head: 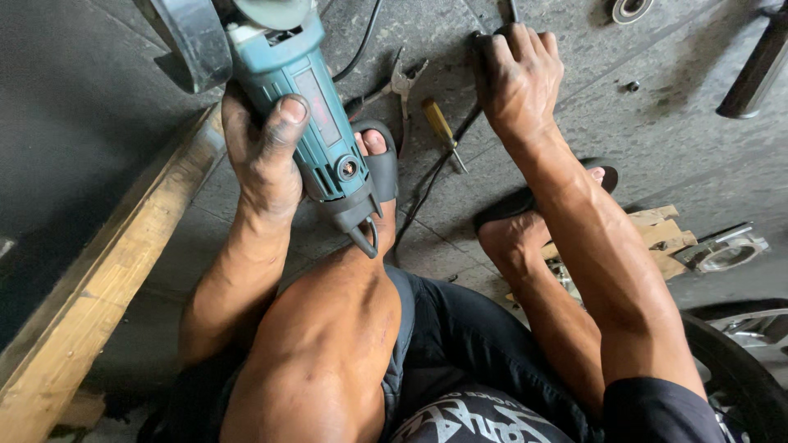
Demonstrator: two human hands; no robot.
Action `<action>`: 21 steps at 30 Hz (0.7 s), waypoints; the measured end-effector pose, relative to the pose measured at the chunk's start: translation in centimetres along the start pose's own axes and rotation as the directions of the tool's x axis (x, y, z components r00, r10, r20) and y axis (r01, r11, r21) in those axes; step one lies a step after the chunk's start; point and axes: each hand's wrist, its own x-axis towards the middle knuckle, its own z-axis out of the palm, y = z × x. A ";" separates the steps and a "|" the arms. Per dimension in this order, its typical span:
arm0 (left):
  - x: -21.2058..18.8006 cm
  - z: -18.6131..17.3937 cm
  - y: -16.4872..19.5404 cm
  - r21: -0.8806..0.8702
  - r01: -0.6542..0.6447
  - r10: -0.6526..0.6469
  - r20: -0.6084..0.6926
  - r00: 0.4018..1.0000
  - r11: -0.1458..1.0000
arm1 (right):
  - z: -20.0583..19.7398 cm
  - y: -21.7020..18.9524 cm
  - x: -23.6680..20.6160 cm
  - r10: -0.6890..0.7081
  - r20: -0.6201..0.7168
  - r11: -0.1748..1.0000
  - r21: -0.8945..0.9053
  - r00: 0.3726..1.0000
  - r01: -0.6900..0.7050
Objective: The person sits on the workshop floor holding an angle grinder and grinds the end of a small metal component. They use a screwdriver to work on the part, manipulate and turn it by hand, then resume grinding it with the grinder before setting the tool down.
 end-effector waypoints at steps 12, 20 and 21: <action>0.1 0.3 0.2 0.009 0.007 -0.008 0.023 1.000 1.000 | -1.0 -0.6 0.4 0.275 0.022 0.920 0.286 0.961 -0.269; 0.1 0.2 -0.2 -0.007 0.023 -0.023 -0.004 1.000 1.000 | -0.8 -1.7 2.8 0.398 0.093 0.905 0.125 0.913 -0.407; 0.1 0.2 -0.3 -0.005 0.019 -0.019 -0.004 1.000 1.000 | -0.8 -1.7 3.0 0.400 0.098 0.902 0.137 0.911 -0.410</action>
